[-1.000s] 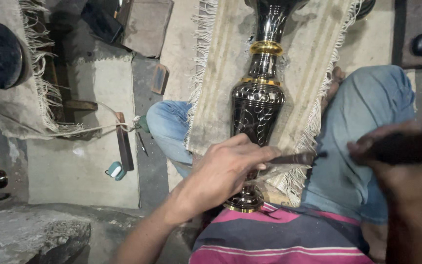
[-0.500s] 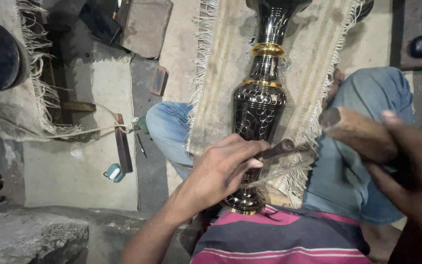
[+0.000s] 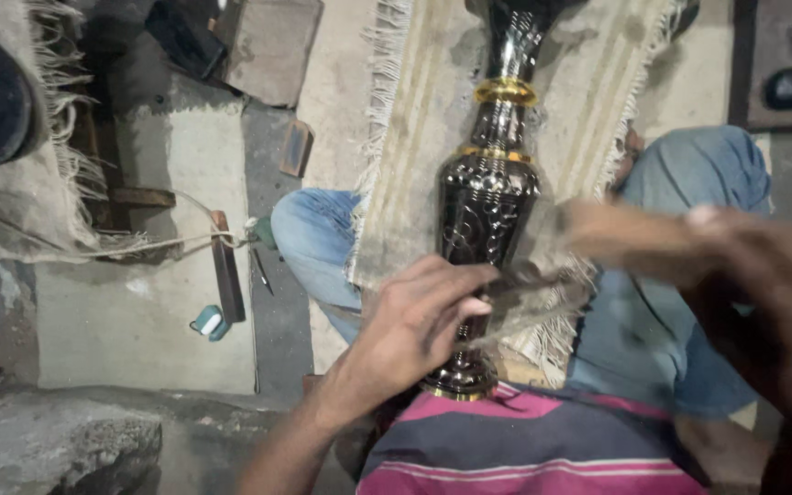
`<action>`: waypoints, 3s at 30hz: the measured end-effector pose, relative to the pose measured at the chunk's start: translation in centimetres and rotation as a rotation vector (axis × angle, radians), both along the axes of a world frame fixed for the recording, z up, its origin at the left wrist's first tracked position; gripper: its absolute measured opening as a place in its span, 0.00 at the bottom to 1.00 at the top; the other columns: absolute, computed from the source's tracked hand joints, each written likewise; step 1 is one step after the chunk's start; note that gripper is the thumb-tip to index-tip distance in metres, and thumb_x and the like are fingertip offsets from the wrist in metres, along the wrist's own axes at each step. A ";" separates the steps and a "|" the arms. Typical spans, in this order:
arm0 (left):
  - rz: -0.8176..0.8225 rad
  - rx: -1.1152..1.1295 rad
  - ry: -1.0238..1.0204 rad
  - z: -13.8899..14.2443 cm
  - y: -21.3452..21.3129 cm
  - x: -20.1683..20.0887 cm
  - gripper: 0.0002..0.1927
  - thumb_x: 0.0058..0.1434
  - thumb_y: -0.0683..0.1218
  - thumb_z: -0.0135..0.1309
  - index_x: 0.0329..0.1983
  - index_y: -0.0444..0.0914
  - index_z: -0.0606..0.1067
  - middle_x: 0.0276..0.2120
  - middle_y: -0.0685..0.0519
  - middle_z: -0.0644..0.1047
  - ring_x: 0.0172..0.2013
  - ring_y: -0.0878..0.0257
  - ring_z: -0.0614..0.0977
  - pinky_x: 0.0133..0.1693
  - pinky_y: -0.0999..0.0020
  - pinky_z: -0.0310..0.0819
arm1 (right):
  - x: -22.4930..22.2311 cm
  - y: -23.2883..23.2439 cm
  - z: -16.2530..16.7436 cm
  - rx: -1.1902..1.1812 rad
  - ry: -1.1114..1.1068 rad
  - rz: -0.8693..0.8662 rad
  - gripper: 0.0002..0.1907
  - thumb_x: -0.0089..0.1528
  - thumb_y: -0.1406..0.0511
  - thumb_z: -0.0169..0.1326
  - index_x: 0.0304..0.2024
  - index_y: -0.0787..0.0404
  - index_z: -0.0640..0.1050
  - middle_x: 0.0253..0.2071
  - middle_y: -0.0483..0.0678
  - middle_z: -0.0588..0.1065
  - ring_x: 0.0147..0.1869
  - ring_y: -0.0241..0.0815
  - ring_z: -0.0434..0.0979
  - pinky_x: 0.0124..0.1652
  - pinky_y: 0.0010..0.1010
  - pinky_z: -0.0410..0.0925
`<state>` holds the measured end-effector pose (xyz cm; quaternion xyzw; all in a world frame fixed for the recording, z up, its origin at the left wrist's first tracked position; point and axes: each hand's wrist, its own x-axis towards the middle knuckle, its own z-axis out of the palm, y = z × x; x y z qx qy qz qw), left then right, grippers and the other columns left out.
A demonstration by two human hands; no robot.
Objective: The person sits cross-legged on the floor holding a punch against an engraved brass vase and strikes the punch with a wooden mallet, working the pattern around the vase body and repositioning the punch repeatedly.
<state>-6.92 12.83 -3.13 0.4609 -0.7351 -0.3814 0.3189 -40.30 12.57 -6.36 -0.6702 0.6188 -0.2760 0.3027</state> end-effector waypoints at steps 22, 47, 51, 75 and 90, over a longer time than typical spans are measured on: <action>0.125 0.107 0.207 -2.2 1.4 0.6 0.16 0.65 0.36 0.56 0.57 0.34 0.74 0.45 0.46 0.82 0.45 0.54 0.83 0.48 0.60 0.78 | 1.5 -1.8 2.2 -0.193 0.373 0.285 0.36 0.53 0.72 0.63 0.66 0.63 0.72 0.55 0.59 0.76 0.55 0.55 0.77 0.53 0.43 0.70; 0.522 0.220 1.387 -11.0 -14.7 -1.5 0.22 0.69 0.42 0.56 0.62 0.37 0.62 0.44 0.49 0.77 0.38 0.68 0.79 0.41 0.71 0.79 | 10.4 -10.1 -2.0 0.432 -0.527 -0.011 0.45 0.44 0.65 0.72 0.63 0.65 0.71 0.52 0.50 0.79 0.50 0.41 0.79 0.47 0.35 0.72; 0.549 0.158 1.265 -9.5 -14.5 -1.3 0.21 0.71 0.42 0.56 0.62 0.35 0.63 0.45 0.48 0.77 0.38 0.68 0.78 0.41 0.72 0.78 | 10.6 -10.9 -1.2 0.436 -0.464 0.067 0.47 0.43 0.66 0.73 0.64 0.65 0.70 0.54 0.50 0.78 0.58 0.40 0.77 0.58 0.33 0.69; 0.345 0.120 0.577 2.5 -0.1 -0.5 0.18 0.73 0.42 0.52 0.62 0.33 0.64 0.45 0.52 0.76 0.42 0.69 0.78 0.39 0.74 0.77 | 3.7 -7.2 0.1 0.313 -0.425 -0.283 0.25 0.58 0.67 0.63 0.56 0.67 0.73 0.41 0.51 0.82 0.31 0.34 0.74 0.30 0.26 0.68; 0.438 0.066 0.494 4.9 -0.6 -0.9 0.16 0.73 0.42 0.53 0.60 0.33 0.67 0.47 0.52 0.78 0.40 0.70 0.78 0.36 0.77 0.73 | 7.9 -6.6 2.8 0.400 -0.410 -0.197 0.28 0.51 0.67 0.67 0.53 0.66 0.77 0.42 0.48 0.85 0.29 0.37 0.77 0.29 0.29 0.73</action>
